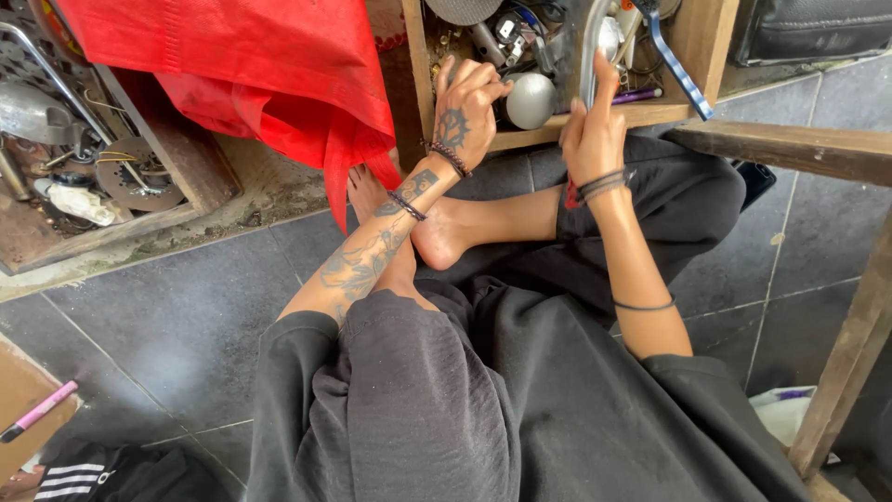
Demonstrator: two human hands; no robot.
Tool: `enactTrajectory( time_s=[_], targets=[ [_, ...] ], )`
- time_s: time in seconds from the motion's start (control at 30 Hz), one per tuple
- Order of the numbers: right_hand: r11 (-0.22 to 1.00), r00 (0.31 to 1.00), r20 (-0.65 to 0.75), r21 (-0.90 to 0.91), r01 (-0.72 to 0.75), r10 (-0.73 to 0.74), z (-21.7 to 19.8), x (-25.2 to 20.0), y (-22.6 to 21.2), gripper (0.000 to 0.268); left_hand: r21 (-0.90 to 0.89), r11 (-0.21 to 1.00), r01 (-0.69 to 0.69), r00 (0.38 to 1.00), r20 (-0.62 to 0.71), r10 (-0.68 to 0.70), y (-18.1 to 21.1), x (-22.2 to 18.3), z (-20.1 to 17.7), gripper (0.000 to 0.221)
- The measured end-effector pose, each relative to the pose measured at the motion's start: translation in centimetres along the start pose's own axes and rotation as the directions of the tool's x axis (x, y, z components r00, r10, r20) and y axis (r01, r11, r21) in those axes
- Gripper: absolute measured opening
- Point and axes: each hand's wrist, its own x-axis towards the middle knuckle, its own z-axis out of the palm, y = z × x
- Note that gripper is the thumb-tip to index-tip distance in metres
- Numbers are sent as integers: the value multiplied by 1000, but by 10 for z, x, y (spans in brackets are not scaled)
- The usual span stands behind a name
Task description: Cleaning a motorcycle carburetor using a small tool and a wire brush to remove grime.
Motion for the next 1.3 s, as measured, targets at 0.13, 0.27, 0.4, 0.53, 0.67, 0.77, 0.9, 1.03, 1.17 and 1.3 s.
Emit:
enactTrajectory(
  time_s=[0.13, 0.27, 0.4, 0.53, 0.67, 0.77, 0.9, 1.03, 1.17, 1.3],
  targets=[
    [999, 1000, -2, -32, 16, -16, 3, 3, 1, 64, 17, 1000, -3, 1000, -8, 3, -1, -2, 0, 29],
    [1000, 1000, 18, -18, 6, -6, 0, -22, -22, 70, -4, 1000, 8, 1000, 2, -8, -3, -1, 0, 30],
    [997, 998, 42, -52, 50, -47, 2, -23, -31, 70, -60, 998, -18, 1000, 4, 18, -3, 1, -2, 31],
    [996, 999, 45, -86, 27, -24, 28, -1, -33, 73, -79, 997, -24, 999, -25, 22, -5, 1, -1, 31],
    [986, 999, 18, -163, 34, -32, 46, -2, -31, 77, -37, 998, -57, 998, -31, 56, -5, -6, -3, 26],
    [992, 999, -1, -123, -35, 35, 30, -12, -52, 74, -48, 998, -46, 999, -29, 44, -9, 5, -8, 30],
    [999, 998, -36, 12, -52, 52, 6, -32, -50, 63, 11, 999, -35, 999, 9, 35, -16, 13, -3, 35],
    [929, 962, 28, 252, -271, 273, -14, -46, -53, 61, -46, 988, -145, 989, -10, 145, -6, 33, -14, 25],
    [894, 945, -8, 328, -306, 327, -24, -54, -47, 58, 75, 951, -299, 939, 199, 279, -13, 50, 10, 37],
    [879, 931, -21, 338, -335, 364, -29, -60, -42, 55, 92, 957, -275, 940, 236, 248, -17, 64, 29, 29]
  ],
)
